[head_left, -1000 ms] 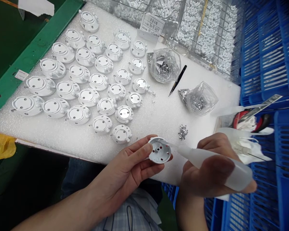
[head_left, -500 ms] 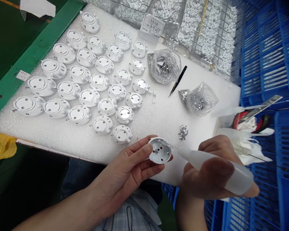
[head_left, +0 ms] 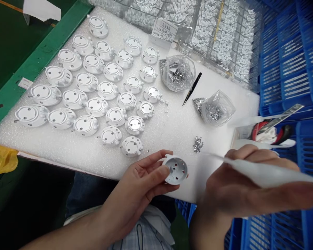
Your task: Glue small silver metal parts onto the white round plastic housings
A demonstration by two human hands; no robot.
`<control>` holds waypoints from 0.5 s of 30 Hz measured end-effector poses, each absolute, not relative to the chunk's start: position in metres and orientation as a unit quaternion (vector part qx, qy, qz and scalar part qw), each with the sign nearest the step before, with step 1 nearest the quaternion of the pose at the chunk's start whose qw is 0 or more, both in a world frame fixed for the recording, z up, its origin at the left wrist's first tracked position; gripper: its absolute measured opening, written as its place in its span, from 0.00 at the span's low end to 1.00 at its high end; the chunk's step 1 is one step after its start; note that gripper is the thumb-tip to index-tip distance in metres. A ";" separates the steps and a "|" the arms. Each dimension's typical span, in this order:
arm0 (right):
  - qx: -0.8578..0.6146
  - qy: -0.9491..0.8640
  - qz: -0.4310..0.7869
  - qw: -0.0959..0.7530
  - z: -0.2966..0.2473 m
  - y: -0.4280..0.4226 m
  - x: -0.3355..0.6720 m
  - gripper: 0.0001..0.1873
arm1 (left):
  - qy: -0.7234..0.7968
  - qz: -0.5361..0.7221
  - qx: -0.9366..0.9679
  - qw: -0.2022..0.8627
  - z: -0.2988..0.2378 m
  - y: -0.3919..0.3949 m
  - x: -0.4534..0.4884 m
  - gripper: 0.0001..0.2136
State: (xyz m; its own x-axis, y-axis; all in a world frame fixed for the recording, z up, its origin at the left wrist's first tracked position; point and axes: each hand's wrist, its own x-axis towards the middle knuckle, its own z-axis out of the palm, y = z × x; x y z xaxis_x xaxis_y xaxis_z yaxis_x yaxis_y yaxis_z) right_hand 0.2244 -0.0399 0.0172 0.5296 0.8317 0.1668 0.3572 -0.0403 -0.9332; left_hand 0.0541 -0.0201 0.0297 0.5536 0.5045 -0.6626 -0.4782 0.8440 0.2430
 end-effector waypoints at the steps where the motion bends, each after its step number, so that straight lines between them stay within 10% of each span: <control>1: -0.690 -0.434 0.217 0.538 0.018 -0.038 0.227 0.19 | 0.390 0.291 0.051 0.872 0.029 -0.023 0.054 0.10; 9: -0.693 -0.426 0.185 0.551 0.006 -0.031 0.230 0.14 | 0.406 0.326 0.323 0.790 0.031 -0.037 0.041 0.12; 15: -0.739 -0.549 0.095 0.378 0.002 -0.031 0.226 0.10 | 0.420 0.327 0.341 0.775 0.037 -0.037 0.038 0.09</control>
